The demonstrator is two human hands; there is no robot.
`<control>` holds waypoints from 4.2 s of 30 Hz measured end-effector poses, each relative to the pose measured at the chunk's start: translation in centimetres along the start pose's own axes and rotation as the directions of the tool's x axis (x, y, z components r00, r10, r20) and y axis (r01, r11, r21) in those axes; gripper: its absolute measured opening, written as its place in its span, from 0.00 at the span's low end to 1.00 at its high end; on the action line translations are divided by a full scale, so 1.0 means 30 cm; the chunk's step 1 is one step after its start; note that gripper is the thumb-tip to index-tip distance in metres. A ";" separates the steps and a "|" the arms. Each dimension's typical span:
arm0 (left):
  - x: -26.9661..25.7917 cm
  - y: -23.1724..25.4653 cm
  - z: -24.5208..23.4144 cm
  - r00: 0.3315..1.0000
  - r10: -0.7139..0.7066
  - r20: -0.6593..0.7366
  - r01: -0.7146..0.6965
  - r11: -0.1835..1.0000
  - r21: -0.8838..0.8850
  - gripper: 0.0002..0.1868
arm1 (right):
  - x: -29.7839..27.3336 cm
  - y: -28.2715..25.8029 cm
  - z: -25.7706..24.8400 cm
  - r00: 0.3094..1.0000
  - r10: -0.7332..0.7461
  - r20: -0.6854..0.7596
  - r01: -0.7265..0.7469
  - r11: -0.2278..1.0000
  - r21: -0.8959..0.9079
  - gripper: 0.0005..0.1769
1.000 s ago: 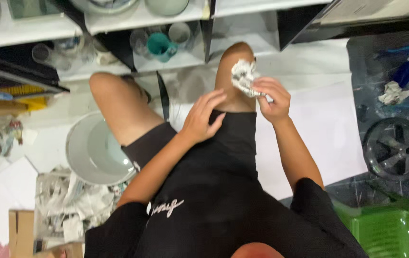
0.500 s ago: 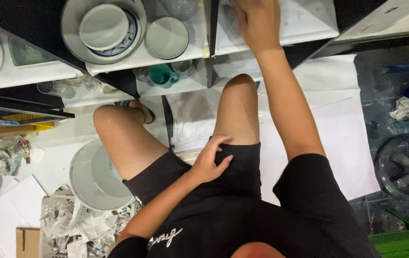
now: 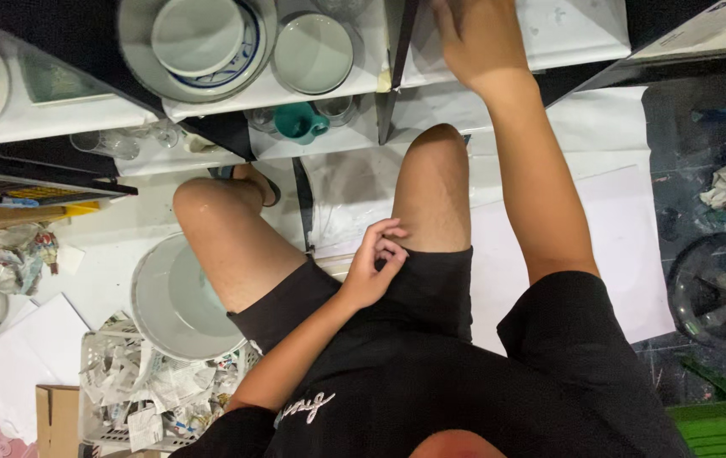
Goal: The person sits on the floor and wraps various ceramic dishes, including plates and cups, with newspaper. They fold the paper around each item and place the wrapped items on a nearby shelf.
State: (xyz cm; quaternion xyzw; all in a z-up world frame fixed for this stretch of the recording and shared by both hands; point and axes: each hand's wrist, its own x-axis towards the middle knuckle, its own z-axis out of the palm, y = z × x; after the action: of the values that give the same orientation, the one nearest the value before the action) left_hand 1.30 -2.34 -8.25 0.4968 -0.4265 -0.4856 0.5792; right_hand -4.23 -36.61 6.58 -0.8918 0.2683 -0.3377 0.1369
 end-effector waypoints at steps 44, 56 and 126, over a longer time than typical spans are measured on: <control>-1.320 -0.436 -0.776 0.125 0.067 -0.990 0.715 0.686 0.137 0.10 | -0.740 -1.413 0.499 -0.056 -0.800 0.598 -0.177 0.597 0.782 0.28; -1.318 -0.837 -0.862 0.302 0.005 -0.953 0.843 0.466 0.270 0.19 | -0.800 -1.366 0.571 -0.251 -0.769 0.588 -0.517 0.620 0.591 0.34; -0.131 -0.513 -0.448 0.910 0.043 -0.413 -0.131 0.974 -0.187 0.17 | -0.843 -0.406 0.591 0.907 0.247 0.341 -0.362 0.044 0.931 0.29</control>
State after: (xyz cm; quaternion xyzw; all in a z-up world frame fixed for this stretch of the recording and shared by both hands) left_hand 11.64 3.16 -25.45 0.5032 -0.2649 -0.3879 0.7254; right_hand -3.43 -11.10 -14.64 -0.5109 0.1532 -0.3525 0.7689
